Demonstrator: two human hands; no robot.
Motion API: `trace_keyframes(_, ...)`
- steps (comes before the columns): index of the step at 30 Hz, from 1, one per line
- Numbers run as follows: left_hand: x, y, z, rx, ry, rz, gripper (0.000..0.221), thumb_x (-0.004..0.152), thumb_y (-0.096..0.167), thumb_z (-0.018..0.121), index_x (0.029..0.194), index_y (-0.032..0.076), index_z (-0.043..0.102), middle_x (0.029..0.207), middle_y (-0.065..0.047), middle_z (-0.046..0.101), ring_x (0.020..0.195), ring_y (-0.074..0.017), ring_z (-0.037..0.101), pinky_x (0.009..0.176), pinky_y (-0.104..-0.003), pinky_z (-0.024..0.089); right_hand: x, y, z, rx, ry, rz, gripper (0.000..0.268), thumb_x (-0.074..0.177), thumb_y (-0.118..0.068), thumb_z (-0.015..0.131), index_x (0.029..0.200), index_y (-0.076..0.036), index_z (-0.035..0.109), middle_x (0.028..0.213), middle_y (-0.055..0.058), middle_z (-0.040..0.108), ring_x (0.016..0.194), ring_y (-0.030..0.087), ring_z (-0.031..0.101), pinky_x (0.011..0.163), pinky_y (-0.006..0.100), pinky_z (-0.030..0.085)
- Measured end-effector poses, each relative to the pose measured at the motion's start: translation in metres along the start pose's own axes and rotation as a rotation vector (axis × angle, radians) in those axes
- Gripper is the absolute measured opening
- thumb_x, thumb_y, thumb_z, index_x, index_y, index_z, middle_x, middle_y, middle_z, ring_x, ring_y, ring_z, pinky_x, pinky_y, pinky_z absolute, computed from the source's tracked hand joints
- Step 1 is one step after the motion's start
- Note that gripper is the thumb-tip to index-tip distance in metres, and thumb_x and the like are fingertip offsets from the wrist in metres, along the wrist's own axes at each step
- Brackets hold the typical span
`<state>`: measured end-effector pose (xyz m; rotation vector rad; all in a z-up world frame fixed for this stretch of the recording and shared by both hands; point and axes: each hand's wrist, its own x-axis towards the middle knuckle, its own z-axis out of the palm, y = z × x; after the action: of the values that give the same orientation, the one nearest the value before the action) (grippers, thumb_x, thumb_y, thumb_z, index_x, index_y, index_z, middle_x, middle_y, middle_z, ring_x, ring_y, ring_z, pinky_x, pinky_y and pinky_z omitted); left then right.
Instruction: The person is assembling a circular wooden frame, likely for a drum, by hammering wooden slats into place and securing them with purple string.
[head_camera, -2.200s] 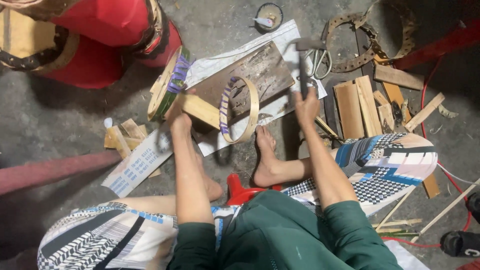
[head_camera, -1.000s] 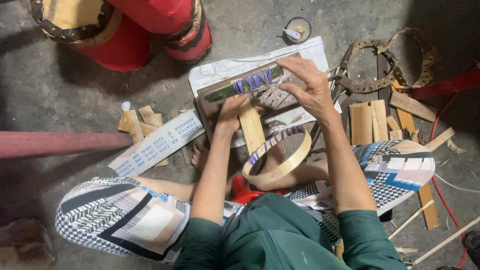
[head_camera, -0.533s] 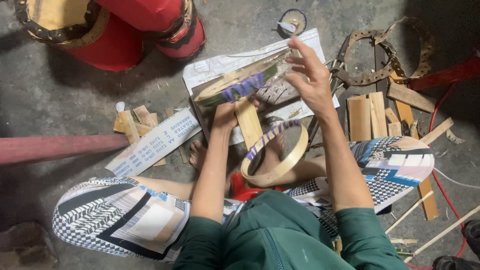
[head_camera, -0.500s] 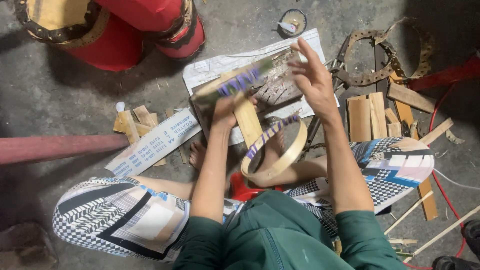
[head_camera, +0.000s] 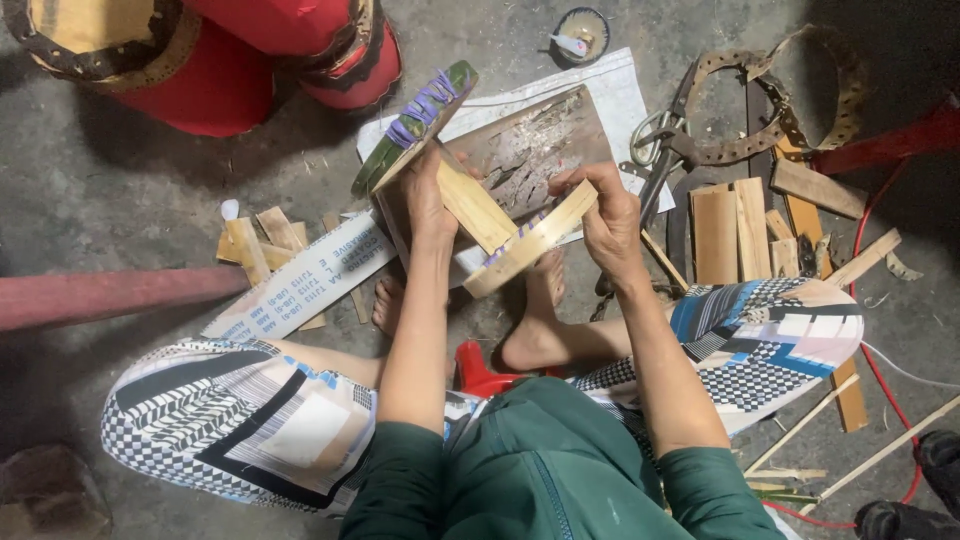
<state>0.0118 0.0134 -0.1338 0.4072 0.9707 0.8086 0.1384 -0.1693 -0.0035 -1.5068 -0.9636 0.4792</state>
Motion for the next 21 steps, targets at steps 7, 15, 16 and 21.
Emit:
trace_keyframes(7, -0.002, 0.008, 0.003, -0.004, 0.03, 0.022, 0.026, 0.095, 0.028, 0.069, 0.097, 0.005, 0.058, 0.087, -0.026, 0.075, 0.057, -0.0418, 0.074, 0.045, -0.054, 0.065, -0.004, -0.006, 0.007, -0.033, 0.034, 0.022, 0.023, 0.108, -0.026, 0.051, 0.111, -0.004, 0.055, 0.106, 0.019, 0.075, 0.096, 0.03, 0.075, 0.076, 0.039, 0.06)
trace_keyframes(15, 0.001, 0.007, 0.002, -0.051, -0.006, 0.011, 0.028, 0.094, 0.03, 0.071, 0.1, 0.006, 0.059, 0.092, -0.024, 0.076, 0.06, -0.0412, 0.075, 0.049, -0.055, 0.066, -0.085, 0.143, 0.019, 0.438, -0.182, 0.616, 0.081, 0.083, -0.027, 0.086, 0.15, -0.006, 0.044, 0.146, 0.022, 0.05, 0.127, 0.038, 0.053, 0.094, 0.054, 0.056)
trace_keyframes(16, -0.002, 0.01, 0.004, -0.05, -0.007, 0.01, 0.028, 0.094, 0.03, 0.071, 0.1, 0.006, 0.059, 0.092, -0.024, 0.076, 0.06, -0.0412, 0.075, 0.049, -0.055, 0.066, -0.075, 0.119, 0.028, 0.439, -0.181, 0.616, 0.081, 0.083, -0.027, 0.086, 0.15, -0.006, 0.044, 0.146, 0.022, 0.05, 0.127, 0.038, 0.053, 0.094, 0.054, 0.056)
trace_keyframes(21, -0.002, 0.011, 0.003, -0.081, 0.012, 0.024, 0.026, 0.092, 0.028, 0.073, 0.098, 0.006, 0.061, 0.087, -0.023, 0.075, 0.059, -0.0398, 0.074, 0.049, -0.053, 0.066, -0.043, 0.029, 0.054, 0.599, 0.044, 0.628, 0.027, 0.084, -0.005, 0.082, 0.105, -0.002, 0.065, 0.093, 0.006, 0.071, 0.085, 0.018, 0.074, 0.075, 0.036, 0.064)
